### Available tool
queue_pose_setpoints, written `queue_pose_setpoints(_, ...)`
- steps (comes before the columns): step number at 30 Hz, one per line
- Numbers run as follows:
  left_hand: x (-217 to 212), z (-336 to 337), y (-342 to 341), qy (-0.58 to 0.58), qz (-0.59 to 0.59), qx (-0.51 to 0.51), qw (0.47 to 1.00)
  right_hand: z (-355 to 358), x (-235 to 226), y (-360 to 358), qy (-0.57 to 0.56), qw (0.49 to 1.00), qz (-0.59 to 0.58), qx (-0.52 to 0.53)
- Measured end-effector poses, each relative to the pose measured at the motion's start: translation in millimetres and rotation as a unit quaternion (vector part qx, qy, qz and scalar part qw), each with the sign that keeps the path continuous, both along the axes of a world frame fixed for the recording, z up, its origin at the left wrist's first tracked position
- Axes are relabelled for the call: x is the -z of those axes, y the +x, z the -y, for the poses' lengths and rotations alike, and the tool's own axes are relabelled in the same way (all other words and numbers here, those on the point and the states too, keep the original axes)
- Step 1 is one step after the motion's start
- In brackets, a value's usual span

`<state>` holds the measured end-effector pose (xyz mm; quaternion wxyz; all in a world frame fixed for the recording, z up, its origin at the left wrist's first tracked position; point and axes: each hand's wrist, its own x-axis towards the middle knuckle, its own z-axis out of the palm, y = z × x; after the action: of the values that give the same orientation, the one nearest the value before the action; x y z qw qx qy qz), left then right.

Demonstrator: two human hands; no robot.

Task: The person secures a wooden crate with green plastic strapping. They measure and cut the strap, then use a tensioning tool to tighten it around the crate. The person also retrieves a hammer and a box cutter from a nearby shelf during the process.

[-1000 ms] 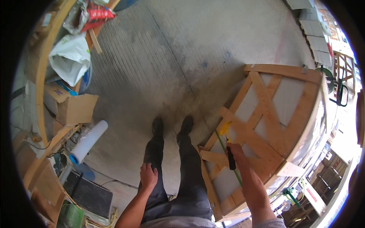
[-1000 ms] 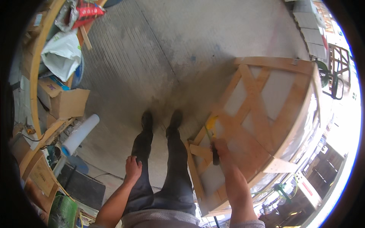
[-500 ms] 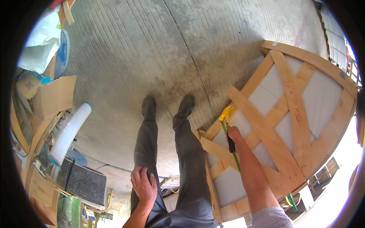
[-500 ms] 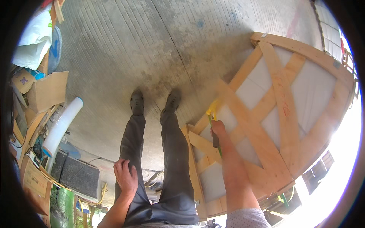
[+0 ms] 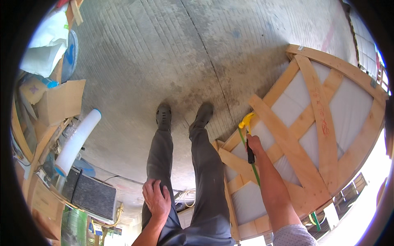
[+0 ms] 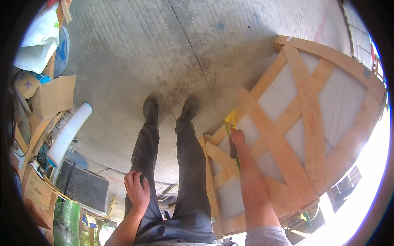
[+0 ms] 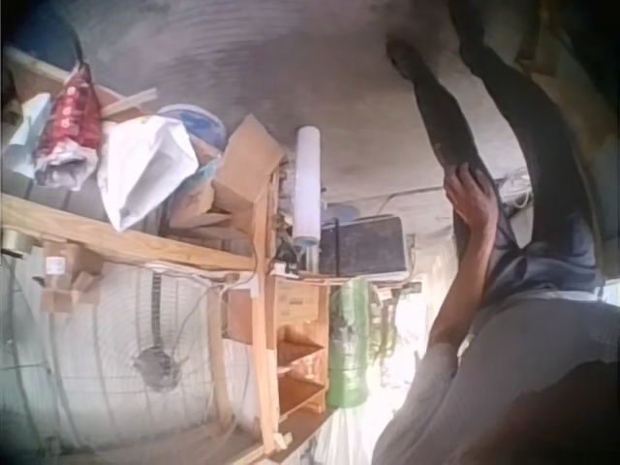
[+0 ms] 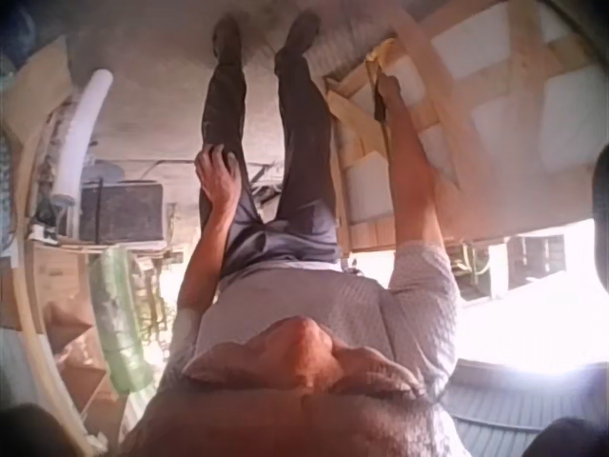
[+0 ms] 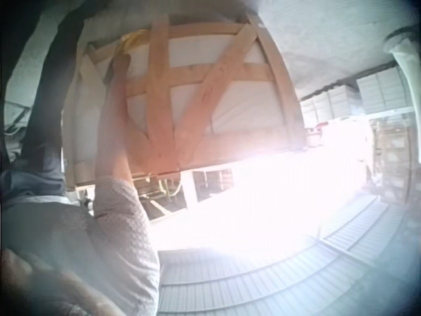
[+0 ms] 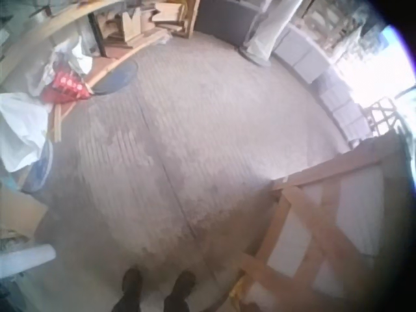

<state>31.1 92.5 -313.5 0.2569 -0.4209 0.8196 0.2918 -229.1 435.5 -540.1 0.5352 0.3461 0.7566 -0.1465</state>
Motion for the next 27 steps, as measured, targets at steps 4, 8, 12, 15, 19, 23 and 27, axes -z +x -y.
queue_pose_setpoints(4, -0.6, 1.3, 2.7, -0.013, -0.009, 0.015, 1.000, 31.0, -25.3, -10.7, -0.020, 0.997, -0.070, -0.033)
queue_pose_setpoints(8, 0.3, 2.7, 7.3, -0.013, -0.004, 0.020, 1.000, 31.1, -24.7, -12.5, -0.015, 0.994, -0.089, -0.069)
queue_pose_setpoints(12, 0.6, 3.1, 9.2, -0.015, -0.013, 0.020, 1.000, -0.5, 3.9, 6.6, 0.009, 1.000, -0.023, -0.017)
queue_pose_setpoints(15, -0.4, 2.6, 10.7, -0.023, -0.017, 0.028, 0.999, -5.5, 12.4, 10.8, 0.015, 0.999, -0.007, 0.037)
queue_pose_setpoints(19, -1.3, 2.5, 9.6, -0.026, -0.027, 0.047, 0.998, -48.4, 29.4, 32.9, -0.076, 0.982, -0.103, -0.138)
queue_pose_setpoints(23, -6.1, -5.0, 18.5, -0.049, -0.026, 0.044, 0.997, 2.8, -19.1, 52.2, -0.021, 0.975, -0.141, -0.170)
queue_pose_setpoints(27, -10.1, -6.3, 28.1, -0.032, -0.021, 0.034, 0.999, 57.5, -98.3, 72.7, -0.096, 0.977, -0.113, -0.154)
